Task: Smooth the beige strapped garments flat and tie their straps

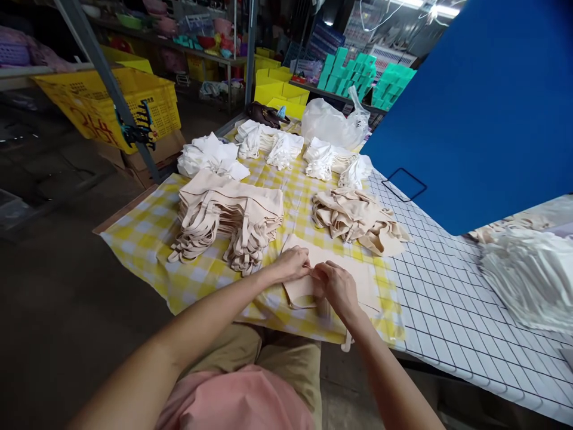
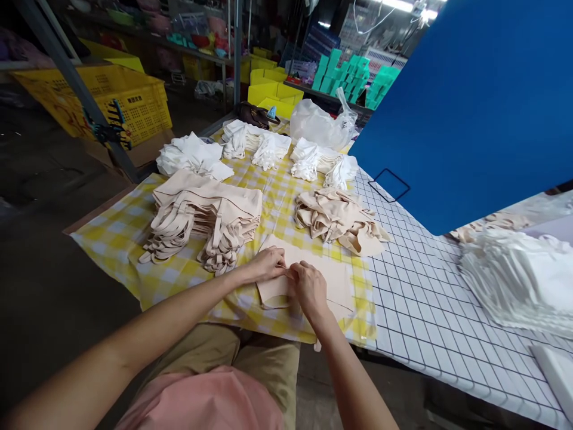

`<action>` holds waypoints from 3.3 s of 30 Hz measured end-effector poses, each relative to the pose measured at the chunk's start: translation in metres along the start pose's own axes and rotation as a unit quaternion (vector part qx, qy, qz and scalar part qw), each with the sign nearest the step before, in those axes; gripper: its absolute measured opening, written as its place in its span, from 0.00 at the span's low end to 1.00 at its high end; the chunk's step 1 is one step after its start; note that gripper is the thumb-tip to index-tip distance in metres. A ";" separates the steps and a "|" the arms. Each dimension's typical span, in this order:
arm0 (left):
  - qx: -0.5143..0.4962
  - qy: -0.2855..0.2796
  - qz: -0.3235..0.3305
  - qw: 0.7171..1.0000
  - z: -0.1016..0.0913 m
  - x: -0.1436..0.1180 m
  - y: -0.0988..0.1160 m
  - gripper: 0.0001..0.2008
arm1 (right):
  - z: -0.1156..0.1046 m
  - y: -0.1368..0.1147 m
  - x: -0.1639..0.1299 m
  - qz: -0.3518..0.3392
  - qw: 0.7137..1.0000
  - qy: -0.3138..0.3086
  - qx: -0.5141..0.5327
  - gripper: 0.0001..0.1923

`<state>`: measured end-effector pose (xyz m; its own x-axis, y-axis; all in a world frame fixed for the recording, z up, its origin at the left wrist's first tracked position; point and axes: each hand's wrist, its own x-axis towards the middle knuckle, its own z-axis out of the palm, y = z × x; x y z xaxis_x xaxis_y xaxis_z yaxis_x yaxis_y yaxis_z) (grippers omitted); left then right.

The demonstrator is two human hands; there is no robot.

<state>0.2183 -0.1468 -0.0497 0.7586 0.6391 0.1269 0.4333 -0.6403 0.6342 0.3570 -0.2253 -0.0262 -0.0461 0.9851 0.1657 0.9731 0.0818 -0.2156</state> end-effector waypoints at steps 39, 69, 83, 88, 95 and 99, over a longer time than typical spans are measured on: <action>0.112 0.005 -0.304 0.946 -0.043 0.015 -0.004 0.07 | 0.007 0.125 -0.039 0.138 0.989 -0.003 -0.058 0.25; -0.041 0.323 -0.006 0.945 -0.107 0.033 0.030 0.03 | -0.123 0.116 -0.010 0.185 0.906 0.154 0.348 0.15; 0.178 0.046 0.097 0.978 -0.028 -0.094 -0.001 0.10 | -0.031 0.109 -0.121 0.013 0.988 -0.029 0.152 0.13; 0.186 0.037 0.111 0.976 -0.029 -0.092 -0.005 0.15 | -0.027 0.112 -0.127 0.009 0.990 -0.023 0.141 0.16; 0.060 0.047 0.052 0.996 -0.028 -0.087 0.000 0.16 | -0.043 0.104 -0.121 0.070 0.975 0.032 0.208 0.14; -0.143 0.139 -0.047 0.979 -0.052 -0.078 0.020 0.13 | -0.081 0.098 -0.101 0.087 0.963 0.093 0.236 0.14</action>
<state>0.1422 -0.1868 -0.0073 0.5432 0.8063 0.2340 0.3113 -0.4523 0.8358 0.4750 -0.3293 0.0138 0.1917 0.9496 0.2478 0.7497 0.0213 -0.6615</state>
